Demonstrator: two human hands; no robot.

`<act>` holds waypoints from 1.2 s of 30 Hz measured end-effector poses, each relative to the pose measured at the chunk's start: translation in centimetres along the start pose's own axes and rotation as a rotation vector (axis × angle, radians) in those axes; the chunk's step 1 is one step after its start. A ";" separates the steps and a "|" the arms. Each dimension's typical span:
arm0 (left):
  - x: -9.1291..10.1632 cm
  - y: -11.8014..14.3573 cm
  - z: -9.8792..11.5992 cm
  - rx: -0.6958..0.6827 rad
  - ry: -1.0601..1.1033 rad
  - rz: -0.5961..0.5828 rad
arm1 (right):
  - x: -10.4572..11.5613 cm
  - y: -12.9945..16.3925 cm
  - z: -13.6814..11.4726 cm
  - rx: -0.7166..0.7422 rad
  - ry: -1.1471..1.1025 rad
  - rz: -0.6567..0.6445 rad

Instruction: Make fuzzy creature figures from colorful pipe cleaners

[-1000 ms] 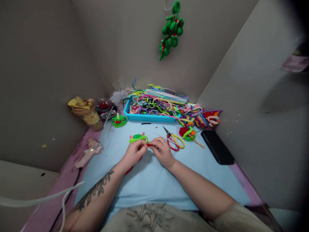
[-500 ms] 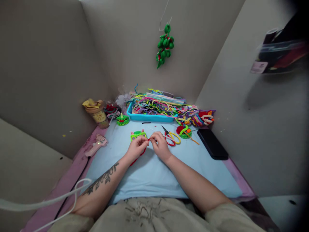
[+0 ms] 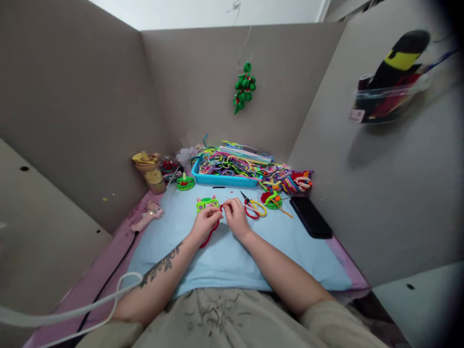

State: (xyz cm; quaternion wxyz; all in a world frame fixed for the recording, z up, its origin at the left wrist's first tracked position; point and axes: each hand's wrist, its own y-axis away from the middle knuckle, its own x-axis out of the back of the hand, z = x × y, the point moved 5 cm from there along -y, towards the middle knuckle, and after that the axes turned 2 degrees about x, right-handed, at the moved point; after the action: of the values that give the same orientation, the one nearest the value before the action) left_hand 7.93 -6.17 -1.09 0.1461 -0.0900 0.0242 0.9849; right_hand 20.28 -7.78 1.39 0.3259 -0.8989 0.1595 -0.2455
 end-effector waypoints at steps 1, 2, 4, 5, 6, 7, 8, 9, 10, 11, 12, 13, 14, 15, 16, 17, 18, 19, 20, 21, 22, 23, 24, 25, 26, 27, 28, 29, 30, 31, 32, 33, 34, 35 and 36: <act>0.0 0.1 -0.1 0.027 0.041 -0.014 | 0.1 0.0 -0.2 0.034 0.030 -0.003; 0.1 0.3 -0.1 0.049 0.076 -0.027 | 0.1 0.1 -0.4 0.069 0.062 -0.008; 0.2 0.5 -0.3 0.082 0.135 -0.045 | 0.1 0.2 -0.9 0.155 0.135 -0.020; 0.2 0.5 -0.4 0.092 0.159 -0.054 | 0.1 0.3 -1.1 0.204 0.175 -0.023; 0.2 0.5 -0.5 0.096 0.177 -0.062 | 0.0 0.4 -1.4 0.251 0.217 -0.026; 0.3 0.4 -0.6 0.096 0.188 -0.068 | 0.0 0.4 -1.6 0.294 0.259 -0.028; 0.4 0.3 -0.7 0.090 0.193 -0.071 | -0.1 0.5 -1.8 0.330 0.297 -0.030; 0.4 0.1 -0.8 0.079 0.192 -0.072 | -0.2 0.6 -1.9 0.361 0.332 -0.033; 0.5 0.0 -0.9 0.072 0.191 -0.071 | -0.3 0.7 -2.0 0.386 0.363 -0.037; 0.6 -0.2 -1.1 0.071 0.192 -0.070 | -0.4 0.7 -2.1 0.410 0.390 -0.040; 0.7 -0.3 -1.2 0.074 0.197 -0.069 | -0.5 0.8 -2.1 0.436 0.414 -0.042; 0.8 -0.4 -1.3 0.083 0.204 -0.070 | -0.5 0.9 -2.2 0.463 0.436 -0.042; 0.8 -0.5 -1.4 0.096 0.213 -0.075 | -0.6 1.0 -2.3 0.492 0.456 -0.042; 0.9 -0.5 -1.4 0.110 0.221 -0.082 | -0.6 1.1 -2.4 0.523 0.473 -0.042; 0.9 -0.5 -1.4 0.122 0.226 -0.089 | -0.6 1.2 -2.5 0.556 0.485 -0.044; 0.9 -0.4 -1.4 0.134 0.227 -0.097 | -0.6 1.2 -2.6 0.585 0.492 -0.048; 1.0 -0.4 -1.4 0.146 0.226 -0.103 | -0.6 1.3 -2.6 0.605 0.491 -0.051; 1.0 -0.3 -1.3 0.158 0.224 -0.108 | -0.6 1.3 -2.6 0.613 0.481 -0.054; 1.0 -0.2 -1.3 0.169 0.224 -0.112 | -0.6 1.3 -2.6 0.611 0.464 -0.057; 1.1 -0.2 -1.2 0.176 0.221 -0.113 | -0.6 1.2 -2.6 0.601 0.438 -0.065; 1.1 -0.2 -1.2 0.178 0.213 -0.112 | -0.6 1.1 -2.5 0.582 0.403 -0.076; 1.2 -0.1 -1.2 0.170 0.196 -0.106 | -0.6 1.1 -2.5 0.555 0.356 -0.087; 1.3 -0.2 -1.0 0.145 0.165 -0.096 | -0.5 1.0 -2.4 0.515 0.294 -0.094; 1.5 -0.2 -0.8 0.101 0.117 -0.082 | -0.4 0.9 -2.2 0.459 0.217 -0.098; 1.6 -0.3 -0.5 0.037 0.049 -0.070 | -0.3 0.7 -1.9 0.387 0.132 -0.101; 1.7 -0.3 -0.1 -0.043 -0.032 -0.057 | -0.2 0.5 -1.6 0.300 0.047 -0.104; 1.8 -0.3 0.3 -0.127 -0.116 -0.043 | -0.2 0.4 -1.2 0.211 -0.028 -0.112; 1.9 -0.2 0.7 -0.207 -0.196 -0.032 | -0.2 0.3 -0.7 0.127 -0.084 -0.128; 1.9 -0.1 1.1 -0.274 -0.268 -0.023 | -0.2 0.2 -0.4 0.055 -0.120 -0.151; 1.9 0.0 1.4 -0.326 -0.328 -0.013 | -0.3 0.2 0.0 -0.004 -0.143 -0.178; 1.9 0.1 1.7 -0.363 -0.376 -0.004 | -0.4 0.1 0.3 -0.054 -0.163 -0.204; 1.9 0.3 1.9 -0.389 -0.417 0.003 | -0.5 0.1 0.5 -0.099 -0.190 -0.228; 1.8 0.4 2.0 -0.409 -0.452 0.006 | -0.6 0.1 0.8 -0.142 -0.227 -0.248; 1.7 0.5 2.1 -0.423 -0.480 0.011 | -0.8 0.2 1.0 -0.184 -0.272 -0.264; 1.7 0.6 2.2 -0.432 -0.502 0.017 | -0.9 0.2 1.2 -0.222 -0.319 -0.276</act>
State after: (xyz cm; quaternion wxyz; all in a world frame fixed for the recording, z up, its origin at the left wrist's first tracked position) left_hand 5.78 -6.13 0.74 0.1168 0.1270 -0.2212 0.9599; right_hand 20.12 -6.95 0.14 0.2093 -0.9700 0.0076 -0.1236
